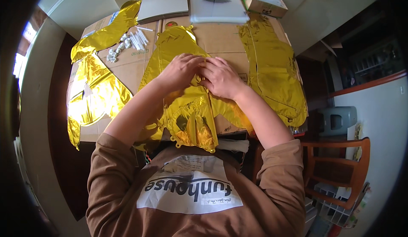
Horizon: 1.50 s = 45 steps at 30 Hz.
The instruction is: Folding gold-colored metallic sheets or balloons and placing them into cardboard boxes.
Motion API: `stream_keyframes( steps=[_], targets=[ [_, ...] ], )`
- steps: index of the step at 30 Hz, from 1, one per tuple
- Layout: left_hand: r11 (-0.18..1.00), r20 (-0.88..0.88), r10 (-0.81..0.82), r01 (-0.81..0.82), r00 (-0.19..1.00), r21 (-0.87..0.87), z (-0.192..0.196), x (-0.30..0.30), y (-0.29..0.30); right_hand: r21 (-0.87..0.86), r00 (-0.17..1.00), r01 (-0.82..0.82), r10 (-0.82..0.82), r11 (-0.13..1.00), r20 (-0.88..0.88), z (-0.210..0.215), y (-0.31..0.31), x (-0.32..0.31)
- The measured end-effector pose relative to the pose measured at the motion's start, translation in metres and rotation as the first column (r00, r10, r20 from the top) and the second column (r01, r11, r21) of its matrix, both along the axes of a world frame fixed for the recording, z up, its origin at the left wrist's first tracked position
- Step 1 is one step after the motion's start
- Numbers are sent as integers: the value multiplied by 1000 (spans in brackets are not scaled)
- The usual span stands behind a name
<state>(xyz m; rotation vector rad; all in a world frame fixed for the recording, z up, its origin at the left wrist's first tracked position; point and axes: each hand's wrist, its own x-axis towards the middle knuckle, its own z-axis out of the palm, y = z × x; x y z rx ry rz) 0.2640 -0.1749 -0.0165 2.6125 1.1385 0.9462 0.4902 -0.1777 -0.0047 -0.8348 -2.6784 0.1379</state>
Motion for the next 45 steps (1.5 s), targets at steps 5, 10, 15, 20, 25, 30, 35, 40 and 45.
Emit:
stream_keyframes(
  steps=[5, 10, 15, 20, 25, 30, 35, 40, 45],
  targets=[
    [999, -14, -26, 26, 1000, 24, -9, -4, 5, -72, 992, 18, -27, 997, -122, -7, 3, 5],
    [998, 55, -24, 21, 998, 52, -10, -1, 2, -99, 960, 2, -29, 995, -279, -12, -5, 12],
    [1000, 58, 9, -11, 998, 25, -10, 0, 0, 0, 983, -50, 50, 999, -175, -1, -30, 23],
    [1000, 61, -9, 8, 998, 24, -11, -1, 2, 11, 988, -74, 75, 997, -134, 5, -35, 24],
    [1000, 66, -9, 8, 998, 14, -13, 0, 4, 36, 985, -91, 96, 995, -145, 1, -31, 27],
    [999, 150, -42, 37, 988, 32, -12, -6, 5, 34, 971, -99, 104, 995, -215, -2, -30, 21],
    [997, 440, 71, -45, 895, -68, 4, -14, -2, 33, 970, -102, 107, 994, -216, 3, -29, 23],
    [990, 234, 105, -78, 967, -120, 19, -56, -29, 22, 972, -115, 117, 993, -203, 8, -25, 21],
    [991, 29, 84, -81, 996, -105, 26, -74, -94, -34, 962, -119, 107, 992, -250, 3, -24, 21]
  ],
)
